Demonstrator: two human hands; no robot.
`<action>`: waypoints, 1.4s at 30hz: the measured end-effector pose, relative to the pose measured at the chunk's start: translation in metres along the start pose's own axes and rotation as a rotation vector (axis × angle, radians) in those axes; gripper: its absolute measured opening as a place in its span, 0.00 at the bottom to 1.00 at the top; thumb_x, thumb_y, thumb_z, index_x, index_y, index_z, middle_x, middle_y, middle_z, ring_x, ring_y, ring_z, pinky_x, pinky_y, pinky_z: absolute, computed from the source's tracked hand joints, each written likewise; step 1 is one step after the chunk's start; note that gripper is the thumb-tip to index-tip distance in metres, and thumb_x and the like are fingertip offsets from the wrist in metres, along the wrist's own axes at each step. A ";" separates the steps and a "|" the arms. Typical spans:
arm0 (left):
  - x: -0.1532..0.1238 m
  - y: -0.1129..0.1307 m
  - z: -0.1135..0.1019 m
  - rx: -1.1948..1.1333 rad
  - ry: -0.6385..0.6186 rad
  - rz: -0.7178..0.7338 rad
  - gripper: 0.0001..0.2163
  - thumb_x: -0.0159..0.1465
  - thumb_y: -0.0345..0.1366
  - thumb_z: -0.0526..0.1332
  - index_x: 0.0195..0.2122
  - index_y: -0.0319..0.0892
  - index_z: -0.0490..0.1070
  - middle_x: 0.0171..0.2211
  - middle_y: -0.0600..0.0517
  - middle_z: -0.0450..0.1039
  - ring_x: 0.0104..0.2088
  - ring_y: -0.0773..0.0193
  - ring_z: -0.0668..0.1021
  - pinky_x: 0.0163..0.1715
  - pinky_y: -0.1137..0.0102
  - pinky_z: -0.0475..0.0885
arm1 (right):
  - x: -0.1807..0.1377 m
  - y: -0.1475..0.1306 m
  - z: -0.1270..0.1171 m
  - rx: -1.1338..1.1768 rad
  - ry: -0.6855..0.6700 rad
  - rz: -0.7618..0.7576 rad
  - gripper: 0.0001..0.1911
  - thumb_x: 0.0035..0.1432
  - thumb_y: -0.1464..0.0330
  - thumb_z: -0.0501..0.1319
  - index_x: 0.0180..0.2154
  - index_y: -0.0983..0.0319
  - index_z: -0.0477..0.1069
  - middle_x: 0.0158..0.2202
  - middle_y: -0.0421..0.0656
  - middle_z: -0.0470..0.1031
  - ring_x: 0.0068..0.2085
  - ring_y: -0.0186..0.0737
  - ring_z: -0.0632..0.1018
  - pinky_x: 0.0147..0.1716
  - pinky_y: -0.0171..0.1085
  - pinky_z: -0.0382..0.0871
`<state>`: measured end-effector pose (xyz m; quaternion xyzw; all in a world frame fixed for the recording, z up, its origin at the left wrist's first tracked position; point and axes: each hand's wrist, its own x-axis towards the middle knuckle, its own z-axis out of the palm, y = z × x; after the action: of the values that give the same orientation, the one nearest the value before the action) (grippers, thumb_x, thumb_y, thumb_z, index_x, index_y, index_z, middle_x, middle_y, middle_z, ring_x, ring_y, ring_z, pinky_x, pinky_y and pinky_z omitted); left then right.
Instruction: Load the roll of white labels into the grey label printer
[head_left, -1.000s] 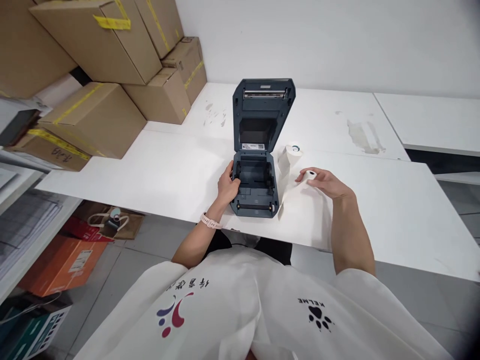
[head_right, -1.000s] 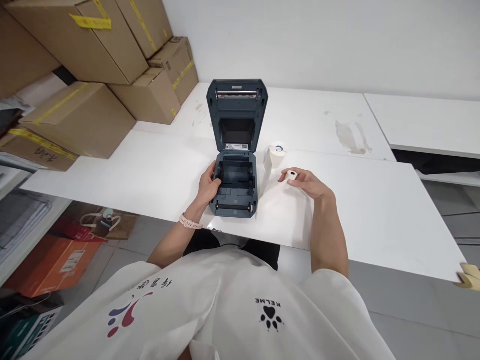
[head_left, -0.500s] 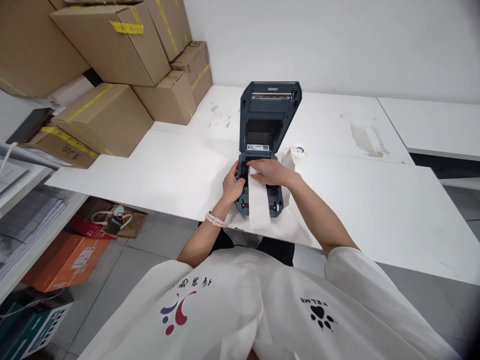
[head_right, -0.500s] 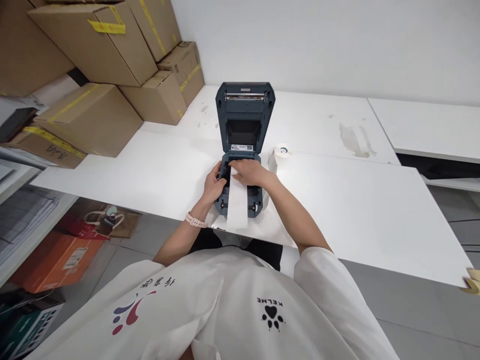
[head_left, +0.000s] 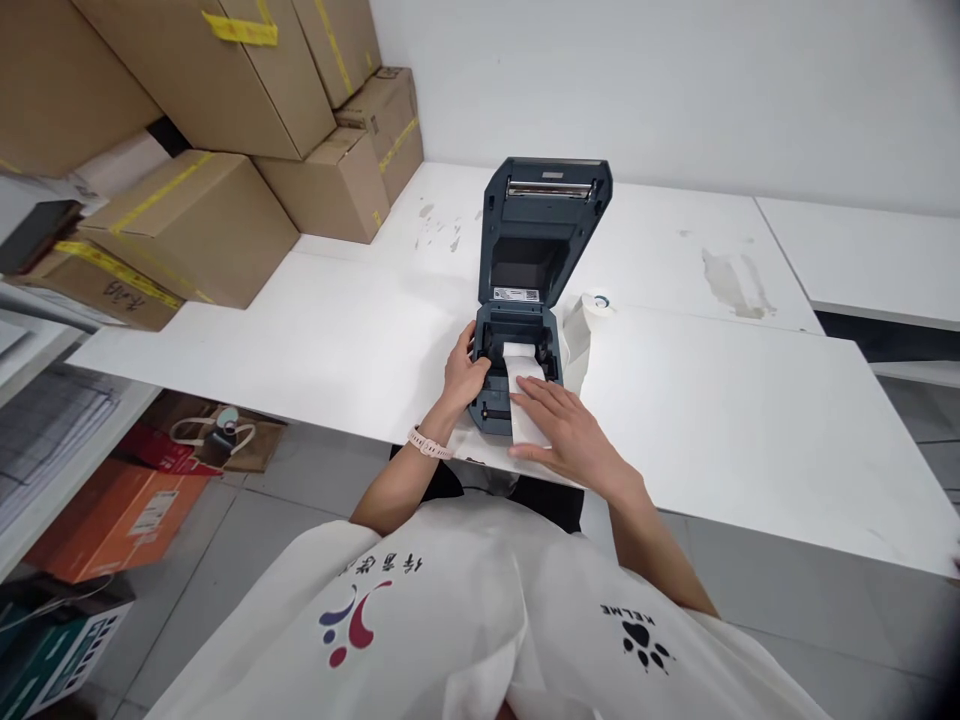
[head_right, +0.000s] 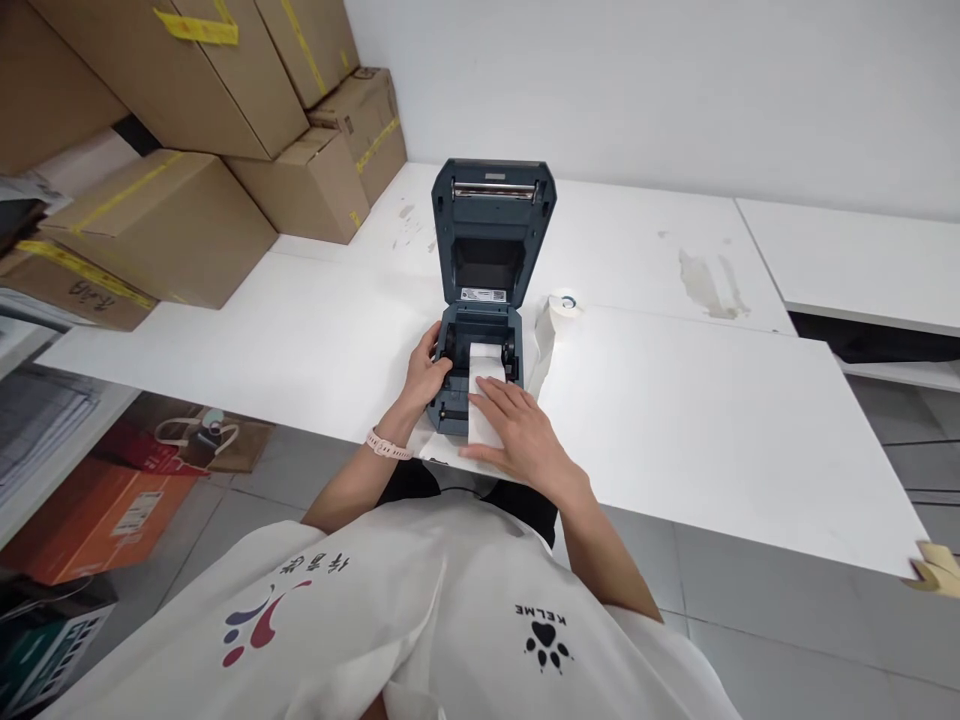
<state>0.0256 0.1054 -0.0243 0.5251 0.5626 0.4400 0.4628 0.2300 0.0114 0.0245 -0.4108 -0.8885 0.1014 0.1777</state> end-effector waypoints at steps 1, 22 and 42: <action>0.001 -0.001 0.000 -0.009 -0.009 0.005 0.39 0.59 0.29 0.58 0.73 0.45 0.55 0.73 0.46 0.61 0.70 0.48 0.67 0.68 0.56 0.67 | -0.007 -0.002 0.005 -0.019 0.005 -0.011 0.39 0.66 0.48 0.62 0.69 0.63 0.62 0.73 0.57 0.61 0.72 0.62 0.66 0.66 0.63 0.67; 0.000 0.003 0.001 -0.087 -0.035 0.016 0.39 0.59 0.32 0.63 0.73 0.45 0.54 0.73 0.43 0.59 0.71 0.47 0.66 0.67 0.57 0.67 | -0.003 -0.029 0.041 -0.031 0.175 0.022 0.27 0.72 0.69 0.55 0.69 0.62 0.60 0.70 0.55 0.66 0.72 0.57 0.66 0.63 0.58 0.71; -0.099 0.017 -0.005 -0.031 -0.123 -0.155 0.51 0.60 0.55 0.70 0.76 0.59 0.38 0.79 0.49 0.38 0.78 0.42 0.47 0.73 0.48 0.57 | 0.031 0.033 -0.055 0.517 0.464 0.150 0.23 0.70 0.54 0.60 0.64 0.47 0.69 0.66 0.42 0.74 0.67 0.48 0.73 0.68 0.55 0.67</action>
<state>0.0261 0.0075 -0.0013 0.4991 0.5651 0.3783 0.5370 0.2564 0.0588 0.0716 -0.4284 -0.7368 0.2394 0.4651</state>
